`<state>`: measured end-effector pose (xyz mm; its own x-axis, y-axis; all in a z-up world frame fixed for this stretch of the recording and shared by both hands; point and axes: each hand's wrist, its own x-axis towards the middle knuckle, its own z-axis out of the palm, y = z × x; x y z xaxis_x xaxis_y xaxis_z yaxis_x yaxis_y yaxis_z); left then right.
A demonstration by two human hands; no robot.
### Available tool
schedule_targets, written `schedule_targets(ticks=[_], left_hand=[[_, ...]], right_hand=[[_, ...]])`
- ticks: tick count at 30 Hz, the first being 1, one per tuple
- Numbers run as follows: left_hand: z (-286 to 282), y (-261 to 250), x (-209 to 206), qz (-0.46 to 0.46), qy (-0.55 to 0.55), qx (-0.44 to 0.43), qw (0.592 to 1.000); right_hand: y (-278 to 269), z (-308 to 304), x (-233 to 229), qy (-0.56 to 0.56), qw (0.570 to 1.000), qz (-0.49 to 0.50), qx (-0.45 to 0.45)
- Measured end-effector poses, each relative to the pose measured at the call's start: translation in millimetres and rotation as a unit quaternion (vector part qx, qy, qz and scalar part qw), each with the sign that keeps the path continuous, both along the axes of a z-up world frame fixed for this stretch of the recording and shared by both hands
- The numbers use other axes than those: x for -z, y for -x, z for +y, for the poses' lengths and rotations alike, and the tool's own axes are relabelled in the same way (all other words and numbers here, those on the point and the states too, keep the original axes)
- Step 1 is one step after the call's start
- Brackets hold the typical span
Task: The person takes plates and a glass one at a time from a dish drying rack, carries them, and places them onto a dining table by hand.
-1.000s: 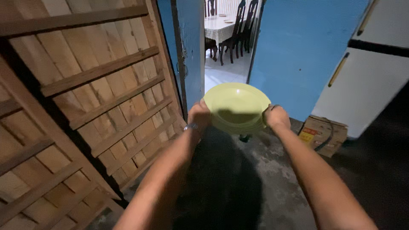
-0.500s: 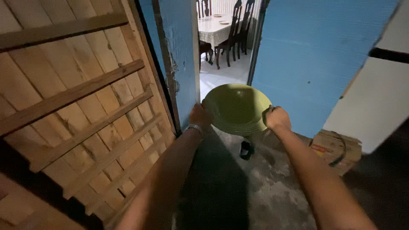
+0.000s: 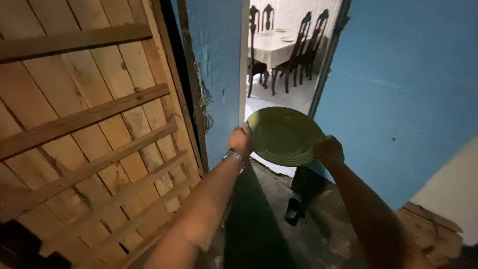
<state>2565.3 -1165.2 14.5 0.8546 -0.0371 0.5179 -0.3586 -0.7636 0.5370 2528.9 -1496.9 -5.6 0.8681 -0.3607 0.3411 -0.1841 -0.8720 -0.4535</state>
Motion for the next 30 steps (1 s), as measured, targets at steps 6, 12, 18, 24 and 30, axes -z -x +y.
schedule_targets(ticks=[6, 12, 18, 24, 30], left_hand=[[-16, -66, 4, 0.075, 0.153, -0.113, 0.979], [-37, -183, 23, 0.054, 0.114, -0.123, 0.984], [-49, -313, 22, 0.058, 0.101, -0.099, 0.988], [-87, -404, 20, 0.109, -0.001, -0.065, 0.992], [-120, -476, 20, 0.139, 0.045, -0.111, 0.983]], right_hand=[[-90, -16, 10, 0.142, 0.986, 0.053, -0.065], [-175, -14, -8, -0.097, 0.994, 0.038, 0.042], [-265, -35, -22, -0.064, 0.993, 0.084, 0.049], [-357, -84, -4, 0.047, 0.995, 0.079, 0.026], [-440, -108, 11, -0.041, 0.997, -0.033, 0.050]])
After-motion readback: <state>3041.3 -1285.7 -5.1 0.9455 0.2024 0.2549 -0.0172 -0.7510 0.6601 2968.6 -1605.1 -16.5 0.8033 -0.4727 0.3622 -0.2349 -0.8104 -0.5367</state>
